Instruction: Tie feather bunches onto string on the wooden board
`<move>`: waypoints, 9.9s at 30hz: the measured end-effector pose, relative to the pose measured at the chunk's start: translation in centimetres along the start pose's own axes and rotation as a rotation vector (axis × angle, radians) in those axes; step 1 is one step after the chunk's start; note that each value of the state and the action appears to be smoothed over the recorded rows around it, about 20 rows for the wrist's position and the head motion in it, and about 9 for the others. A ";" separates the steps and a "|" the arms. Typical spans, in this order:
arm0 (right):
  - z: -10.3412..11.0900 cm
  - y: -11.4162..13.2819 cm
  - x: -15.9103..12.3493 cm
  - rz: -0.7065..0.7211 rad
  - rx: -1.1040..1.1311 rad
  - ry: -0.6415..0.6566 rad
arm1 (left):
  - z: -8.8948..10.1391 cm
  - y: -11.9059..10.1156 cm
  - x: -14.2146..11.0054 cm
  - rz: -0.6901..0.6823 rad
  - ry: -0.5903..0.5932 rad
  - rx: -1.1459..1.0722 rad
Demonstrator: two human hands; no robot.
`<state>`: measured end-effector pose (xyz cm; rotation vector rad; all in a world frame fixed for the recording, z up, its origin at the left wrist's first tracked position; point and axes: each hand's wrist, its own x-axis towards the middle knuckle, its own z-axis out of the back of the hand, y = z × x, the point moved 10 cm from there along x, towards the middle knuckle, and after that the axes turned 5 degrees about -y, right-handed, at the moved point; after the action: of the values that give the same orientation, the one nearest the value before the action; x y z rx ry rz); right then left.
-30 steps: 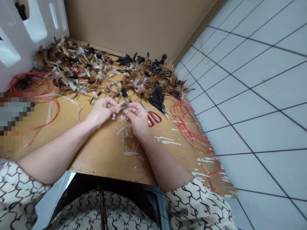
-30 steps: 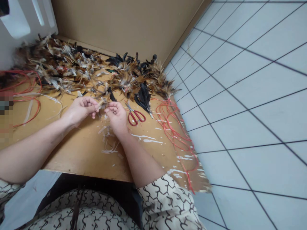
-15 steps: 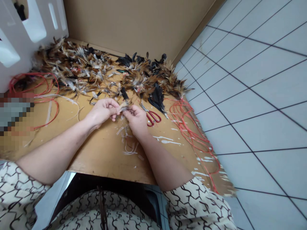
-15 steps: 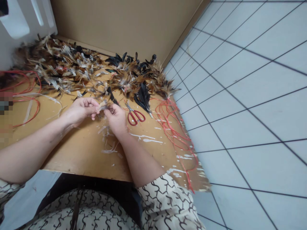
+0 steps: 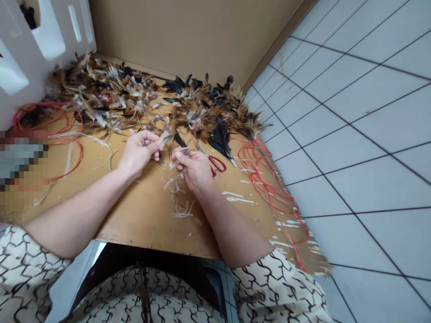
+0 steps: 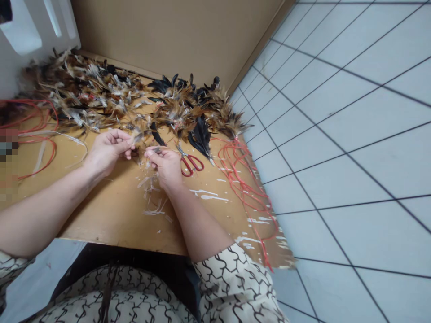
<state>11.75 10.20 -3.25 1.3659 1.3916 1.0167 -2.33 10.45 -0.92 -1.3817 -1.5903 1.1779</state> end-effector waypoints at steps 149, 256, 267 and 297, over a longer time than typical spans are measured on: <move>-0.4 0.5 -0.6 0.077 0.019 0.010 | -3.4 2.6 -1.9 0.248 0.423 0.109; -1.4 -0.2 -0.8 -0.057 0.054 0.110 | -3.3 -1.1 -1.8 -0.246 0.438 0.374; -0.5 -0.2 -0.3 0.005 0.007 0.048 | -3.5 0.8 -1.6 -0.102 0.427 0.376; -0.3 -0.6 -0.2 -0.033 0.043 0.027 | -3.3 -0.4 -1.4 -0.263 0.494 0.718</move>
<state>11.27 9.98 -3.78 1.3603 1.4594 0.9922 0.81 9.63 0.57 -0.8603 -0.8391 0.9991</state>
